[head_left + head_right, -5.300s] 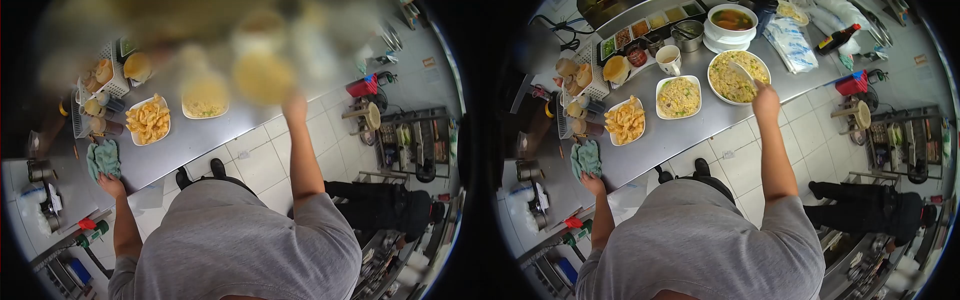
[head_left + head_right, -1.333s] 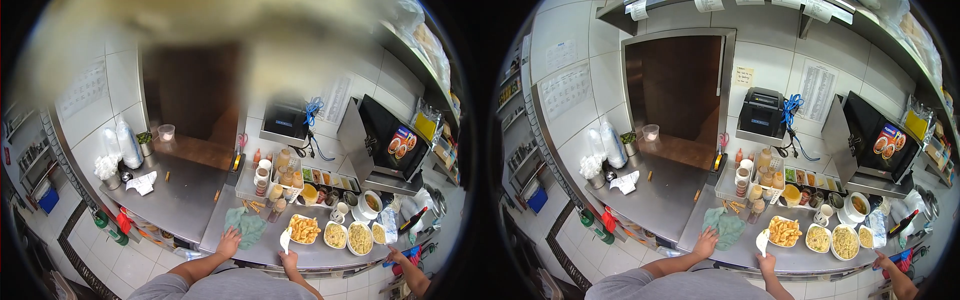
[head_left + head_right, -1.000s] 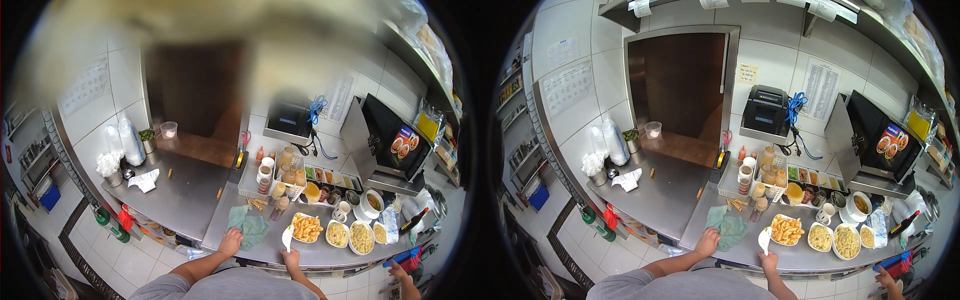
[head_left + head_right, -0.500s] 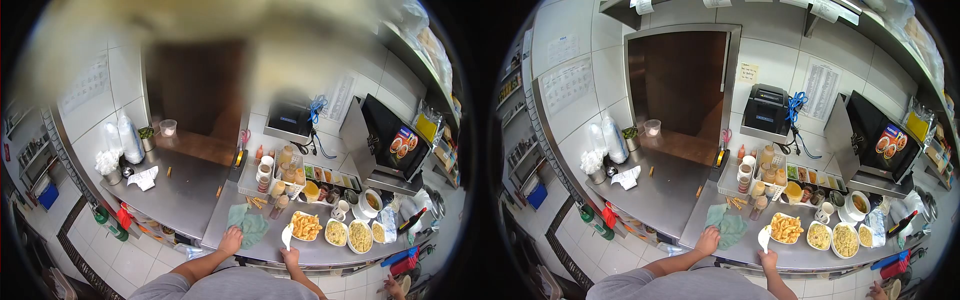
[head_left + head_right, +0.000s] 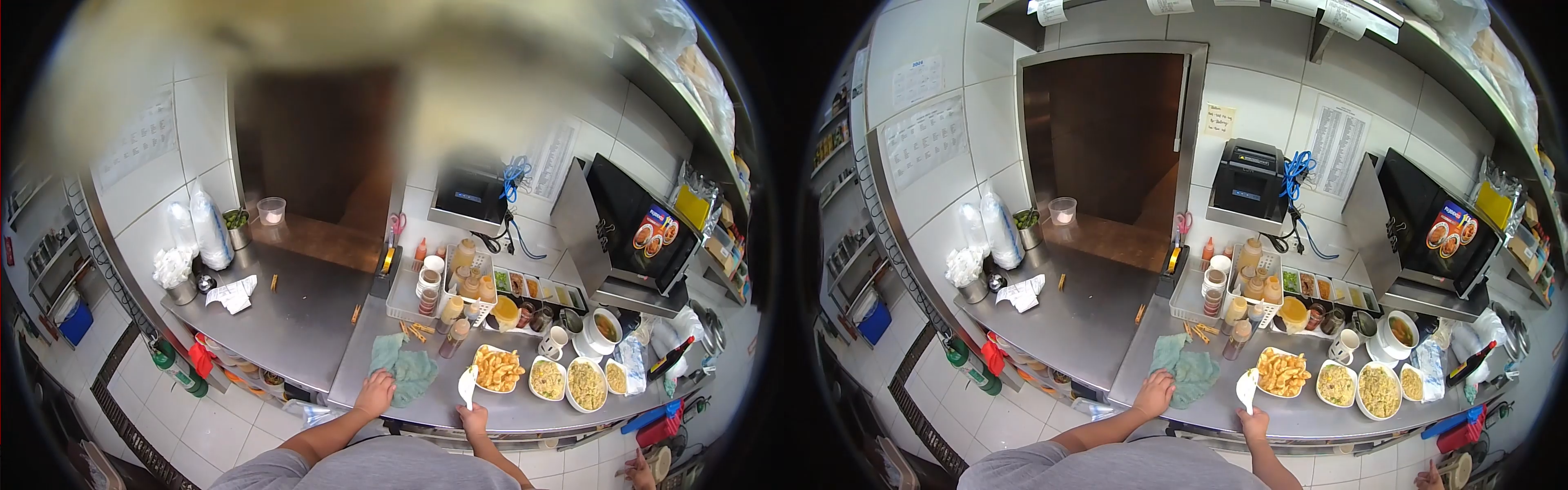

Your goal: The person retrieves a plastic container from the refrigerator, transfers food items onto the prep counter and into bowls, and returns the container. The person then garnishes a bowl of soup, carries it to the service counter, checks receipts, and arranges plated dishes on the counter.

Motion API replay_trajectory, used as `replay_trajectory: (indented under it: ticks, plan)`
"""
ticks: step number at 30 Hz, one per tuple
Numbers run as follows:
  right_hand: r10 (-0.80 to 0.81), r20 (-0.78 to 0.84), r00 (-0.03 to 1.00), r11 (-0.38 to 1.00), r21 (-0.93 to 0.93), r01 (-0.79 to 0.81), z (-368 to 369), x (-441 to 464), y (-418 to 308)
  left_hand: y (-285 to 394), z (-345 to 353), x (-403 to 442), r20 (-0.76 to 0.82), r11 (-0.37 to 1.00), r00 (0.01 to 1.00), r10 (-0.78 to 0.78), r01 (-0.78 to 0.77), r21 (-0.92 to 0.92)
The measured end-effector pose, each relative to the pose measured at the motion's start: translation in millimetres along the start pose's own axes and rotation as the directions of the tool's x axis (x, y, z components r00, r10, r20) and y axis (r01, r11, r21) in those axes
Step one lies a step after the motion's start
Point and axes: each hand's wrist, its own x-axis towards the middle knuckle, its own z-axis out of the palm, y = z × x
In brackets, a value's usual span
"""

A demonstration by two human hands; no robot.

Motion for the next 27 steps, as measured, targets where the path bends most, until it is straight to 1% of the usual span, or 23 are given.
replay_trajectory:
  ticks: [3, 5, 7, 8, 9, 10, 11, 13, 14, 15, 16, 18, 19, 20, 22, 24, 26, 27]
  plan:
    - [0.010, 0.015, 1.000, 1.000, 0.021, -0.010, -0.9, 1.3, 3.5, 0.3, -2.1, 0.2, 0.020, 1.000, 1.000, -0.011, 0.012, -0.026]
    - [-0.016, -0.022, 1.000, 0.995, -0.104, 0.014, -1.4, 2.4, 7.4, -0.7, -1.2, 0.8, 0.029, 1.000, 0.999, -0.016, 0.017, -0.018]
    - [0.002, -0.003, 1.000, 0.980, -0.198, -0.002, -4.2, -1.0, 0.0, -5.5, 5.0, 0.8, 0.040, 1.000, 0.999, -0.001, 0.002, -0.022]
    - [-0.029, -0.001, 1.000, 0.976, -0.214, 0.028, -3.7, 0.8, 5.4, -8.5, 8.3, 1.9, 0.019, 1.000, 1.000, -0.009, 0.010, -0.016]
    - [-0.121, 0.027, 0.992, 0.960, -0.252, 0.124, -4.4, 7.7, 18.9, -7.4, 10.3, 1.5, 0.018, 1.000, 1.000, -0.006, 0.007, -0.016]
    - [-0.050, 0.039, 0.998, 0.957, -0.286, 0.059, -3.7, -16.6, -27.7, -1.9, 4.3, 4.3, 0.071, 1.000, 0.997, -0.012, 0.014, -0.025]
    - [-0.050, 0.057, 0.997, 0.956, -0.285, 0.064, -5.7, -11.5, -18.8, 2.7, -0.7, 7.6, 0.128, 0.999, 0.992, -0.013, 0.018, -0.031]
    - [-0.087, -0.018, 0.996, 0.971, -0.223, 0.081, -5.7, -11.4, -11.6, 1.0, 8.3, 4.2, 0.029, 1.000, 0.999, 0.024, -0.024, -0.006]
    - [-0.039, -0.032, 0.999, 0.976, -0.217, 0.031, -9.5, -17.0, -23.0, 0.8, 8.7, 4.9, 0.034, 0.999, 0.998, 0.051, -0.051, -0.010]
    - [-0.083, -0.079, 0.993, 0.970, -0.237, 0.062, -13.2, -16.4, -21.0, 1.8, 7.8, 6.1, 0.028, 0.997, 0.997, 0.073, -0.073, -0.014]
    - [-0.132, -0.114, 0.985, 0.959, -0.266, 0.098, -20.7, -14.2, -18.8, 2.3, 8.9, 6.1, 0.073, 0.995, 0.992, 0.100, -0.097, -0.038]
    - [-0.126, -0.219, 0.968, 0.968, -0.241, 0.071, -45.5, -19.1, -37.7, 0.9, 9.5, 6.4, 0.035, 0.994, 0.993, 0.112, -0.112, -0.002]
    - [-0.124, -0.287, 0.950, 0.967, -0.250, 0.051, -62.8, -21.1, -49.7, 0.5, 9.8, 6.4, 0.060, 0.992, 0.990, 0.126, -0.126, -0.015]
    - [-0.126, -0.353, 0.927, 0.965, -0.261, 0.032, -82.6, -21.9, -61.2, 1.0, 10.8, 6.9, 0.051, 0.993, 0.992, 0.117, -0.116, -0.010]
    - [-0.048, -0.506, 0.861, 0.988, -0.151, -0.034, -124.6, -20.1, -75.8, 2.5, 11.2, 7.9, 0.060, 0.993, 0.991, 0.117, -0.116, -0.018]
    - [-0.080, -0.635, 0.769, 0.990, -0.141, -0.014, -171.9, -12.1, -65.4, 6.0, 10.2, 8.4, 0.050, 0.994, 0.993, 0.110, -0.110, 0.008]
    - [-0.097, -0.741, 0.664, 0.977, -0.200, -0.080, -220.2, -4.1, -50.3, 7.1, 11.4, 9.1, 0.070, 0.994, 0.991, 0.110, -0.110, -0.003]
    - [-0.213, -0.785, 0.582, 0.937, -0.333, -0.106, -241.7, -0.3, -42.1, 7.6, 12.0, 9.8, 0.071, 0.994, 0.992, 0.106, -0.107, 0.012]
